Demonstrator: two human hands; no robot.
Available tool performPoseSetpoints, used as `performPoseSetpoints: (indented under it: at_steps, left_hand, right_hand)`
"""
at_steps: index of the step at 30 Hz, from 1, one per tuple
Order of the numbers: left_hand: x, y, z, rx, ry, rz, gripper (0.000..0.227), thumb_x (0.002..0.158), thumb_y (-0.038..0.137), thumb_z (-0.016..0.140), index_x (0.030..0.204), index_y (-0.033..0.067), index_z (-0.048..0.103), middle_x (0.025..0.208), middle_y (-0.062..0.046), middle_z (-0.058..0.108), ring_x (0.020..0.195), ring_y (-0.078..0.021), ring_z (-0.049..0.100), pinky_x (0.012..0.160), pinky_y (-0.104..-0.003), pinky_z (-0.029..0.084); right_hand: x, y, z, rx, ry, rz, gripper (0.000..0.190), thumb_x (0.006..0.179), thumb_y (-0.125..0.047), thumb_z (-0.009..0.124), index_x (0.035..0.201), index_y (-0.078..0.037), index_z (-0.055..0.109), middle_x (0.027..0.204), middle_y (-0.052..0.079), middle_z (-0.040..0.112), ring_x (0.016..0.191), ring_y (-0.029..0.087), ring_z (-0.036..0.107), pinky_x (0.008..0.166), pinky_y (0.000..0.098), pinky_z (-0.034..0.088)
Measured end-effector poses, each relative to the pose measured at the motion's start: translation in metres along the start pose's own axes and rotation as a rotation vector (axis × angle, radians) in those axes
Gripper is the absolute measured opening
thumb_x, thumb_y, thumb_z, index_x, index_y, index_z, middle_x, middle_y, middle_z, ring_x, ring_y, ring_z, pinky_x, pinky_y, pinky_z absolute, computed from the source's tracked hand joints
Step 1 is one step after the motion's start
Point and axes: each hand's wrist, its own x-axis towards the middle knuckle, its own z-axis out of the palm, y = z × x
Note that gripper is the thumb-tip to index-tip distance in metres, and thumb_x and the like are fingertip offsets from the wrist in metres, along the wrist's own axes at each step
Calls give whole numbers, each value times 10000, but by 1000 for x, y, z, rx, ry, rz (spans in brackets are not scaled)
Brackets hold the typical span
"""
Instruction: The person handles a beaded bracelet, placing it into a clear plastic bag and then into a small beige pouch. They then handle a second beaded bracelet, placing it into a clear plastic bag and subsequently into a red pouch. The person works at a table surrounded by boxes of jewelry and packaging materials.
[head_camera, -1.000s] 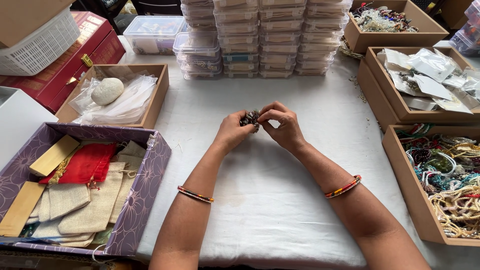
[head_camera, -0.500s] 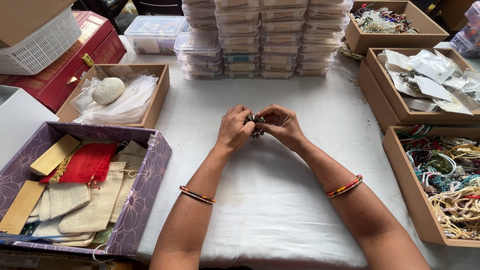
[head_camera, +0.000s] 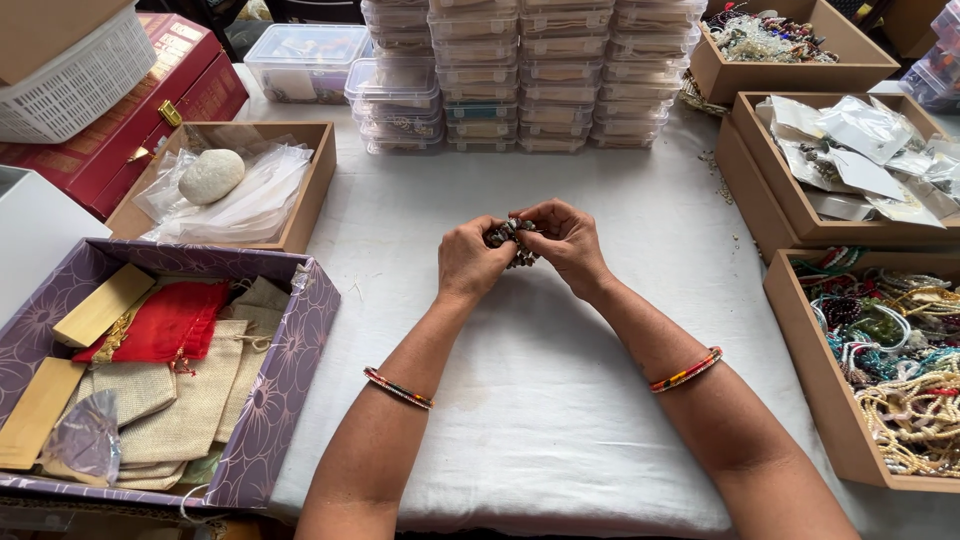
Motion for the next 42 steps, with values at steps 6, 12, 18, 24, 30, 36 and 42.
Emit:
performPoseSetpoints:
  at_steps: [6,12,18,24,30,36,42]
  left_hand:
    - [5,-10,0,-204,55,-27,347,762,136,751,1103,75,760,868,-51,795,751,-113,774,703,-260,647]
    - [7,-11,-1,-536,-122,-101,276,827,102,723,1096,60,769,899,-58,800,809,-120,771,744,-264,666]
    - [9,-12,3,-772,-220,-198,308,869,143,772,1161,57,730,951,-64,783,912,-120,738,851,-289,627]
    - [9,-16,8,-722,-187,-230,286,930,207,740,1171,56,711,1000,-59,760,928,-126,720,839,-280,609]
    - [8,-13,3,-588,-195,-260,330,908,232,745,1167,29,724,981,-47,750,866,-118,723,754,-259,619]
    - [-6,16,-11,-232,-99,-324,321,842,298,801,1085,90,773,951,-36,802,849,-134,761,764,-282,614]
    - [1,-2,-2,-120,-63,-213,291,851,288,802,1064,91,780,1007,-35,795,875,-163,759,767,-316,597]
  right_hand:
    - [0,3,-2,-51,34,-85,127,928,-13,728,1041,-61,695,1110,86,741,979,112,735,818,255,672]
    - [0,4,-5,55,38,35,149,947,-86,723,1089,-80,681,1020,49,718,959,117,676,873,309,589]
    - [-8,-24,13,436,3,276,225,944,-156,608,1165,-114,600,1183,50,687,1028,144,685,908,374,596]
    - [-8,-21,21,489,47,344,264,1030,-167,526,1284,-102,556,1164,75,640,1023,166,685,915,377,643]
    - [-5,-4,16,218,63,351,323,1050,-166,565,1353,-57,580,1144,98,673,969,135,685,794,291,617]
    - [-7,2,13,163,98,386,339,1020,-144,577,1344,-44,603,1152,103,695,966,140,706,786,288,649]
    - [-4,4,9,142,101,385,339,1038,-129,582,1360,-29,607,1157,122,692,976,164,684,777,329,603]
